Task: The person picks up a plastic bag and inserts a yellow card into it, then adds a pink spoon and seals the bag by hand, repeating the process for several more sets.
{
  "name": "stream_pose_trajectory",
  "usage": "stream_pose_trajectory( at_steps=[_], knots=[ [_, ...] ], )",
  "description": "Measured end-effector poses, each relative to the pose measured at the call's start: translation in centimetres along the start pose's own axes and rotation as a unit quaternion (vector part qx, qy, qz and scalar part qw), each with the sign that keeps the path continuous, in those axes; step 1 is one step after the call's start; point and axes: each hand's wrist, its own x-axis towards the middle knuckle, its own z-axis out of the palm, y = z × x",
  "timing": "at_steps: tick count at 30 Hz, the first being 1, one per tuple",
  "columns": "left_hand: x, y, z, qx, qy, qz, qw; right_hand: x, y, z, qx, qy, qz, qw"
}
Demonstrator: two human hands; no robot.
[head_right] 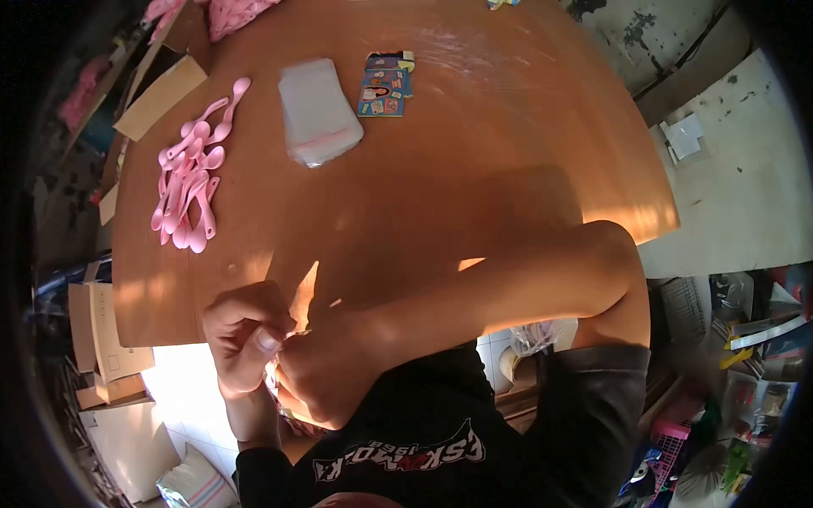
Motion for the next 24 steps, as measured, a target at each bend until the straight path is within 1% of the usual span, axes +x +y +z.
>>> stream_pose_trajectory(
  at_steps=[2, 3, 4, 6, 7, 8, 10, 11, 12, 14, 16, 18, 19, 20, 22, 23, 24],
  knots=[
    [1.3, -0.2, 0.6, -0.038, -0.106, -0.064, 0.992, 0.4, -0.9, -0.3, 0.025, -0.003, -0.058, 0.998],
    [1.7, -0.4, 1.3, -0.044, -0.178, -0.081, 0.98, 0.1, -2.1, -0.7, -0.051, -0.058, -0.05, 0.996],
    [2.0, -0.7, 2.3, -0.051, -0.25, -0.097, 0.962, -0.1, -2.8, -1.0, -0.05, -0.063, -0.059, 0.995],
    [2.3, -1.8, 4.2, -0.057, -0.233, -0.031, 0.97, -0.4, -3.1, -1.0, -0.022, -0.061, -0.076, 0.995],
    [2.3, -2.9, 4.7, -0.045, -0.238, 0.029, 0.97, -0.4, -3.2, -1.2, -0.011, -0.06, -0.08, 0.995],
    [2.3, -3.3, 5.3, -0.044, -0.231, 0.031, 0.972, -0.5, -3.3, -1.2, -0.004, -0.058, -0.085, 0.995],
    [2.2, -3.5, 6.2, -0.072, -0.168, 0.06, 0.981, -0.4, -3.3, -1.1, 0.015, -0.052, -0.096, 0.994],
    [2.2, -3.7, 6.1, -0.076, -0.167, 0.069, 0.981, -0.3, -3.3, -0.8, 0.026, -0.047, -0.101, 0.993],
    [1.9, -3.5, 5.7, -0.076, -0.163, 0.072, 0.981, -0.2, -3.1, -0.7, 0.036, -0.042, -0.107, 0.993],
    [1.3, -2.9, 4.5, -0.08, -0.208, -0.044, 0.974, 0.1, -2.6, -0.7, 0.055, -0.032, -0.118, 0.991],
    [0.9, -2.2, 3.5, -0.07, -0.204, -0.035, 0.976, 0.3, -1.7, -0.8, 0.08, -0.014, -0.131, 0.988],
    [0.4, -1.7, 1.7, -0.055, -0.203, -0.053, 0.976, 0.5, -0.3, -0.7, 0.108, 0.007, -0.146, 0.983],
    [0.0, -1.6, 0.7, -0.011, -0.157, -0.012, 0.987, 0.3, 1.0, -0.9, 0.12, 0.024, -0.152, 0.981],
    [-0.7, -1.4, -0.5, -0.003, -0.109, -0.039, 0.993, 0.3, 2.1, -0.9, 0.141, 0.049, -0.166, 0.975],
    [-1.7, -2.0, -2.6, 0.022, 0.034, -0.016, 0.999, -0.7, 7.5, -1.8, 0.082, 0.06, -0.161, 0.982],
    [-1.7, -2.0, -3.3, 0.073, 0.071, 0.002, 0.995, -2.2, 8.8, -2.1, 0.036, 0.056, -0.039, 0.997],
    [-1.5, -2.0, -3.9, 0.124, 0.109, 0.019, 0.986, -3.3, 10.4, -2.8, 0.051, 0.008, 0.118, 0.992]
  ],
)
